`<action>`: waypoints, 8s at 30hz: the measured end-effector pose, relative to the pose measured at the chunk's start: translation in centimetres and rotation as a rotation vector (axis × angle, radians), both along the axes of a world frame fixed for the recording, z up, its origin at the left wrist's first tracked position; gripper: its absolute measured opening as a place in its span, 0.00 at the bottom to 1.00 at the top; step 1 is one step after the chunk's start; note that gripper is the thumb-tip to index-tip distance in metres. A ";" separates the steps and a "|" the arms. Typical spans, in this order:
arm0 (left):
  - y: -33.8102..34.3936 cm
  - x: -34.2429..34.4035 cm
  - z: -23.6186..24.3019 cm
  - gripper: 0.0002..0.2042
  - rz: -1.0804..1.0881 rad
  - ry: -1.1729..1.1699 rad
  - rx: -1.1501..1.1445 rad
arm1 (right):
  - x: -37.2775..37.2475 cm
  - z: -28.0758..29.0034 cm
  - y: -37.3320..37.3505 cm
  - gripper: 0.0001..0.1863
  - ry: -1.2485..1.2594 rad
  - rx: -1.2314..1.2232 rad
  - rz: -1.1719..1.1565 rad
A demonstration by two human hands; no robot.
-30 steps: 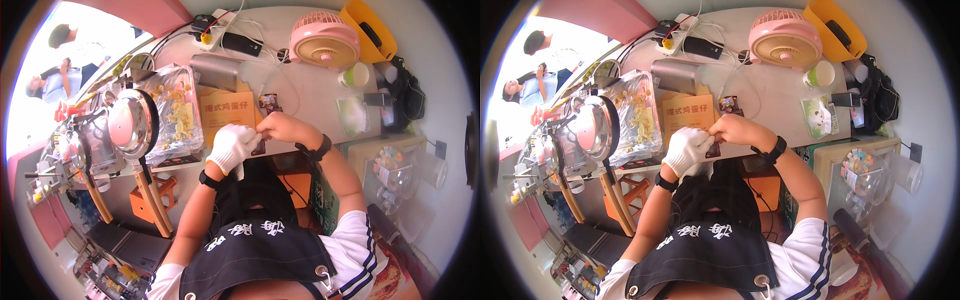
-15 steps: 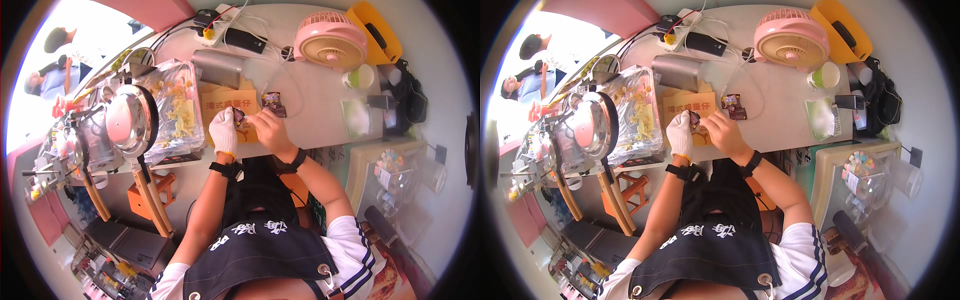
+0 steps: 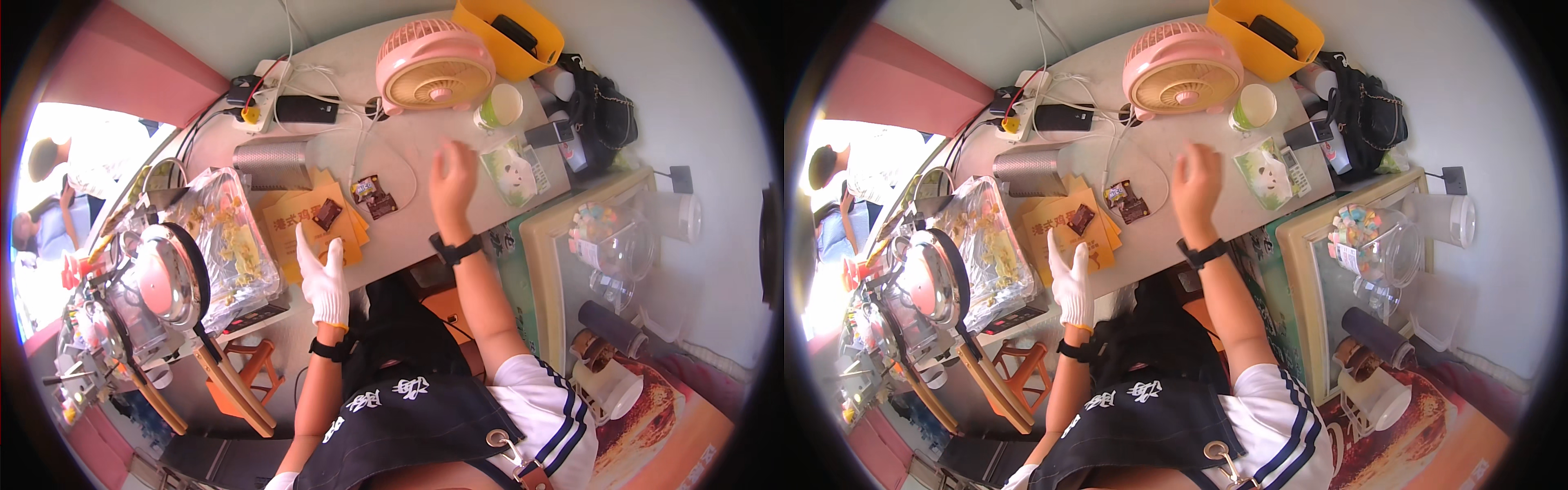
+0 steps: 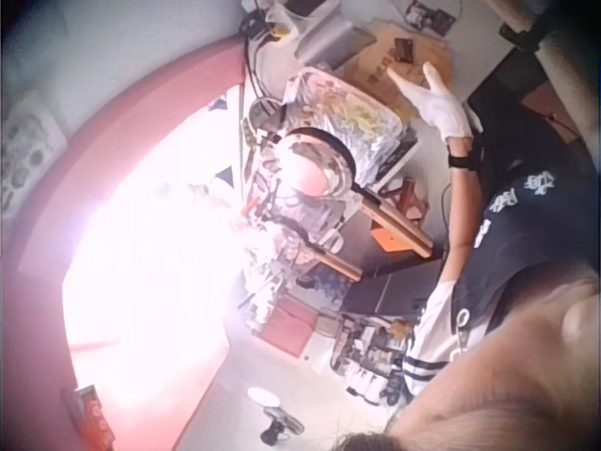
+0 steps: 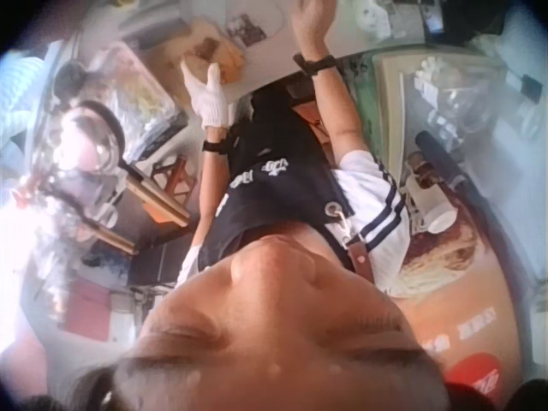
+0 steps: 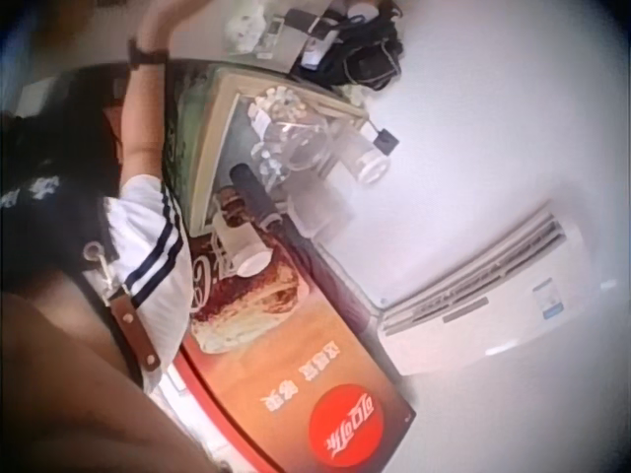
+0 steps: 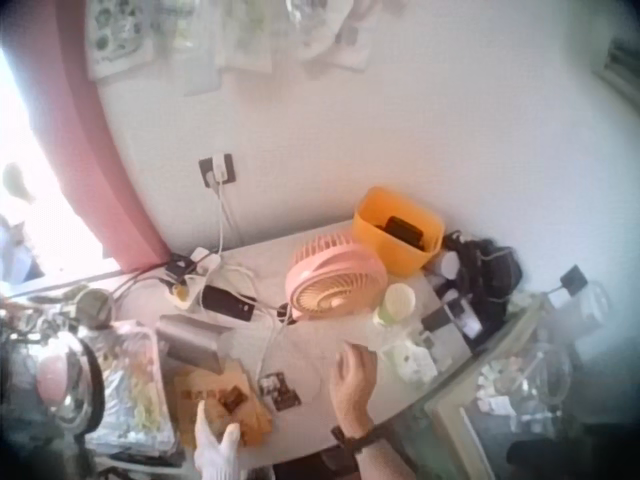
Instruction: Preparing a bubble waffle dessert with ice cream and toppings in a dessert shop.
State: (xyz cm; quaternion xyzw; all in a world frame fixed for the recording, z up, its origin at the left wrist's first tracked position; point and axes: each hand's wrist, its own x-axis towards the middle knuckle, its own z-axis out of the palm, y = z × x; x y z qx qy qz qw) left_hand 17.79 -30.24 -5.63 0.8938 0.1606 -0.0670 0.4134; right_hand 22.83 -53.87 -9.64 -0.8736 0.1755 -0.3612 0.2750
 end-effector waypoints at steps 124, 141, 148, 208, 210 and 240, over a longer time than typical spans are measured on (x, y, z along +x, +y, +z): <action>37.8 -9.4 8.6 0.14 0.336 -0.294 -0.691 | 23.7 40.1 37.4 0.19 0.015 0.367 0.771; 30.3 -7.4 21.1 0.16 -0.604 -0.221 -0.520 | -10.1 24.3 33.9 0.09 0.306 0.973 1.085; 28.8 3.4 17.6 0.33 -0.642 -0.721 0.525 | -3.0 13.8 26.2 0.06 0.350 0.122 0.612; 27.0 8.6 12.8 0.34 -0.807 -0.633 0.589 | 0.8 11.9 25.8 0.10 0.436 0.357 0.719; 26.8 9.1 13.6 0.35 -0.863 -0.485 0.533 | 1.1 11.8 26.0 0.09 0.397 0.351 0.686; 26.4 9.1 12.3 0.36 -0.820 -0.613 0.601 | 4.8 11.4 30.6 0.08 0.445 -0.152 0.662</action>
